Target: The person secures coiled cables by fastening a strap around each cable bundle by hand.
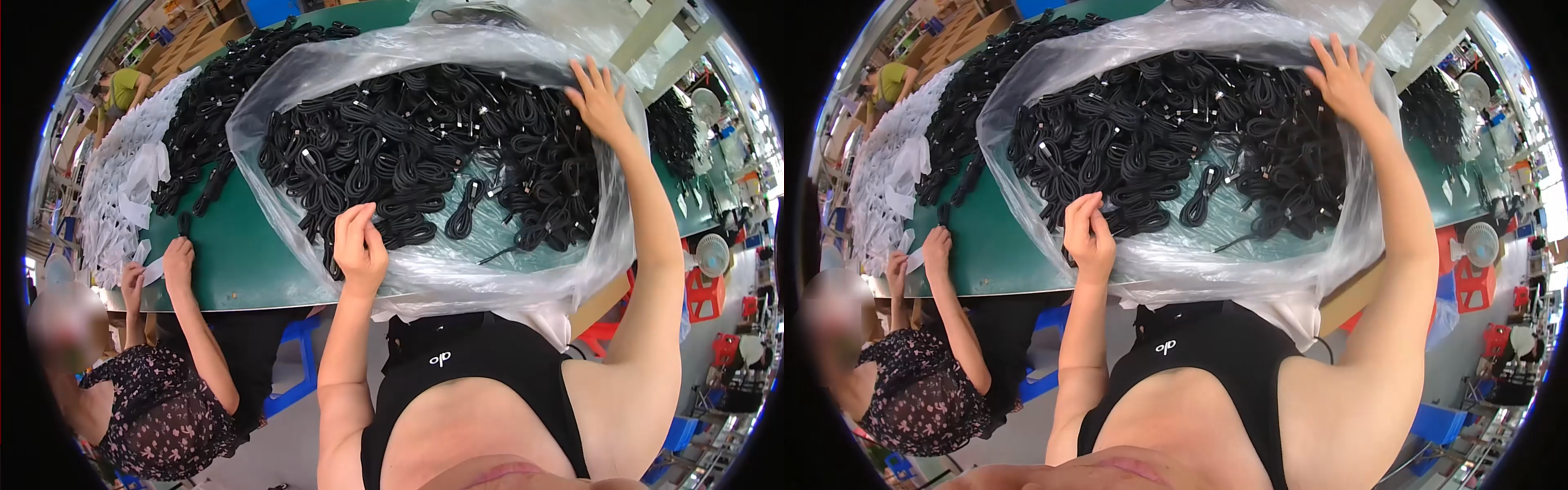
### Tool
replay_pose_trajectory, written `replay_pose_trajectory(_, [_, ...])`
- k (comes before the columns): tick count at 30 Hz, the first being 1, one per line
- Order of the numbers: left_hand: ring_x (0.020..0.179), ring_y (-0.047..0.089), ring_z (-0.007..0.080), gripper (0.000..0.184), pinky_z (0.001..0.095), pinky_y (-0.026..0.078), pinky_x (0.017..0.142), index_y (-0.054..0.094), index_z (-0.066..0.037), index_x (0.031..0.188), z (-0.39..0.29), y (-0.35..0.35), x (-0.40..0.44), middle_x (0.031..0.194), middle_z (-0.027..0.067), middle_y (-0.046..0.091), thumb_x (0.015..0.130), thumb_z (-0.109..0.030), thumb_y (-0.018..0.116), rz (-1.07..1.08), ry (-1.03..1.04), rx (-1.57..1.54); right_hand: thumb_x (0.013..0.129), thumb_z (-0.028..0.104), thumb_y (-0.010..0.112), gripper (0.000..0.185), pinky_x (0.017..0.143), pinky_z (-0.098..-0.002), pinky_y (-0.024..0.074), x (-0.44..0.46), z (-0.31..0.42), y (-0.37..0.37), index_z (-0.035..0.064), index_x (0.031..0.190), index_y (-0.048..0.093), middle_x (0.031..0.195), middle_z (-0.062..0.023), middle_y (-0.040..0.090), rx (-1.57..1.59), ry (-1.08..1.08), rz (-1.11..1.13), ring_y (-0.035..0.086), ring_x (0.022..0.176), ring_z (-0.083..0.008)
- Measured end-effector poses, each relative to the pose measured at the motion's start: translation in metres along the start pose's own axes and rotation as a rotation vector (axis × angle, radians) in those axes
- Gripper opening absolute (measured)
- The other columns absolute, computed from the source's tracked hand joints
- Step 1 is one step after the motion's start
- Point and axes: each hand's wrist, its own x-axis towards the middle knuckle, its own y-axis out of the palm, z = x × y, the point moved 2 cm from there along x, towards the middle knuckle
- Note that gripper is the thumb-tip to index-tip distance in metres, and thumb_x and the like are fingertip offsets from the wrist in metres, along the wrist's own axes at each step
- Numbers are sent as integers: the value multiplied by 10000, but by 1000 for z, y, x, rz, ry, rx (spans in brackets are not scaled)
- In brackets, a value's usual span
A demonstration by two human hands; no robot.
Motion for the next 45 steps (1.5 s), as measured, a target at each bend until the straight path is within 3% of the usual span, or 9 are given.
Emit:
replay_pose_trajectory(1, [756, 576, 208, 255, 271, 479, 659, 596, 42, 974, 2, 0, 0, 934, 144, 585, 773, 140, 474, 4, 54, 21, 882, 457, 456, 542, 962, -641, 217, 10, -13, 18, 293, 1375, 300, 1441, -79, 261, -64, -45, -23, 279, 1280, -400])
replay_pose_trajectory(8, [758, 570, 280, 301, 324, 471, 656, 601, 40, 944, 5, -6, -3, 891, 150, 585, 682, 146, 497, 28, 63, 32, 906, 408, 432, 403, 961, -566, 275, 26, -19, 27, 328, 1301, 419, 1368, 30, 395, -216, -61, 12, 372, 1237, -286])
replay_pose_trajectory(9, [751, 570, 279, 304, 322, 471, 653, 601, 39, 941, 3, -7, -2, 886, 148, 586, 677, 147, 498, 21, 87, 27, 882, 435, 466, 391, 955, -469, 332, 26, -7, 9, 297, 1248, 488, 1308, -31, 465, -283, -71, -4, 437, 1183, -286])
replay_pose_trajectory(12, [726, 570, 273, 315, 316, 469, 638, 601, 36, 926, 0, -7, -1, 867, 143, 592, 656, 159, 496, -3, 131, 3, 889, 392, 484, 376, 941, -507, 333, 27, 23, -39, 259, 1240, 497, 1304, -35, 467, -291, -51, -70, 503, 1118, -264])
replay_pose_trajectory(17, [712, 571, 267, 315, 303, 468, 621, 603, 30, 915, -20, -12, 5, 859, 144, 594, 651, 167, 500, -20, 144, -4, 786, 165, 664, 310, 840, -373, 420, 6, 75, -125, 91, 1080, 602, 1153, -55, 572, 184, -245, -579, 571, 987, -225])
replay_pose_trajectory(18, [710, 571, 265, 312, 300, 468, 617, 603, 29, 914, -24, -14, 7, 858, 144, 594, 651, 166, 503, -33, 152, 0, 851, 403, 533, 361, 883, -360, 395, 4, 66, -128, 208, 1151, 581, 1159, -95, 563, 246, -274, -793, 523, 1067, -269])
replay_pose_trajectory(23, [701, 573, 258, 315, 294, 467, 599, 602, 18, 911, -38, -8, 6, 847, 131, 590, 641, 162, 526, 13, 170, 7, 877, 430, 509, 631, 947, -321, 372, -57, 65, -310, -19, 1300, 382, 1339, -147, 400, 861, -738, -1970, 430, 1185, -221])
replay_pose_trajectory(24, [700, 572, 258, 317, 296, 466, 596, 602, 17, 909, -41, -5, 6, 846, 130, 589, 637, 161, 527, 37, 171, 8, 888, 482, 449, 715, 1080, -320, 222, -77, 65, -334, 64, 1404, 186, 1475, -74, 174, 749, -775, -2035, 164, 1353, -165])
replay_pose_trajectory(45, [632, 574, 206, 291, 266, 451, 524, 618, 14, 881, -71, -5, -12, 853, 121, 596, 646, 154, 520, 134, 149, -22, 886, 371, 468, 478, 967, -348, 332, -114, 52, -373, 63, 1241, 385, 1278, -97, 386, 931, -810, -1581, 369, 1165, -196])
